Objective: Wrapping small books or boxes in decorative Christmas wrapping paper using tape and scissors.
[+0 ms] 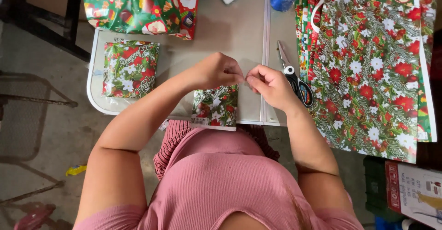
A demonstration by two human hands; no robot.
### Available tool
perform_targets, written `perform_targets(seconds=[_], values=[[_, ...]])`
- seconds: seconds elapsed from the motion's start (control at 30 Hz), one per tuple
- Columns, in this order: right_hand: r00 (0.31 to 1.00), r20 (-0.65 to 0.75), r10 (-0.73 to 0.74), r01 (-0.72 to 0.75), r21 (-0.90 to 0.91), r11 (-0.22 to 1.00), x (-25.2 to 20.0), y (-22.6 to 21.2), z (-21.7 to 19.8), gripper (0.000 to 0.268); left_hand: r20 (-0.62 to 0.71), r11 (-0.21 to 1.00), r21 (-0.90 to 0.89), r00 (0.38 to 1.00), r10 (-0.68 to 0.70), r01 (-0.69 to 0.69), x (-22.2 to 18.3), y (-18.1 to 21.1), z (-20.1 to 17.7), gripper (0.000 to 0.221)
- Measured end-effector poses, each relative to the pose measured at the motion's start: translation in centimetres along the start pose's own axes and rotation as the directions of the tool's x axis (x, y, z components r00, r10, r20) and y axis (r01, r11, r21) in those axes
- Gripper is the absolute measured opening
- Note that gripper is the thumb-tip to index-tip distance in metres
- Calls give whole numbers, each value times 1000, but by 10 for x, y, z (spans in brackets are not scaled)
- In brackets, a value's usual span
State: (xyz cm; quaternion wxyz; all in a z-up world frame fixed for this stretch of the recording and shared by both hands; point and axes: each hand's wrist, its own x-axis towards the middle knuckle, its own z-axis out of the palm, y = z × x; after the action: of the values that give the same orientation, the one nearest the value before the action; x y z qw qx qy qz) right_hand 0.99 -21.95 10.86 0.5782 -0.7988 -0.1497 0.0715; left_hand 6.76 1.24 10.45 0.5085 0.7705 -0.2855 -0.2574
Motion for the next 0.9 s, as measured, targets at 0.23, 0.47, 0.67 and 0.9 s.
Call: perform_targets(seconds=[0.23,0.47,0.67,0.9], values=[[998,9,62,-59,-183,981,17,-6,13,7,-262,986,154,965,-26,69,-11,-16,6,14],[999,21,44,-38,-200,979,36,1,25,18,-379,958,230,922,-75,172,-31,-12,2,17],[994,74,80,-72,-103,992,45,9,32,19,-396,960,124,900,-183,250,-52,-1,-2,11],[996,19,86,-86,-2,996,40,19,33,12,-390,956,232,918,-76,178,-62,1,-10,22]])
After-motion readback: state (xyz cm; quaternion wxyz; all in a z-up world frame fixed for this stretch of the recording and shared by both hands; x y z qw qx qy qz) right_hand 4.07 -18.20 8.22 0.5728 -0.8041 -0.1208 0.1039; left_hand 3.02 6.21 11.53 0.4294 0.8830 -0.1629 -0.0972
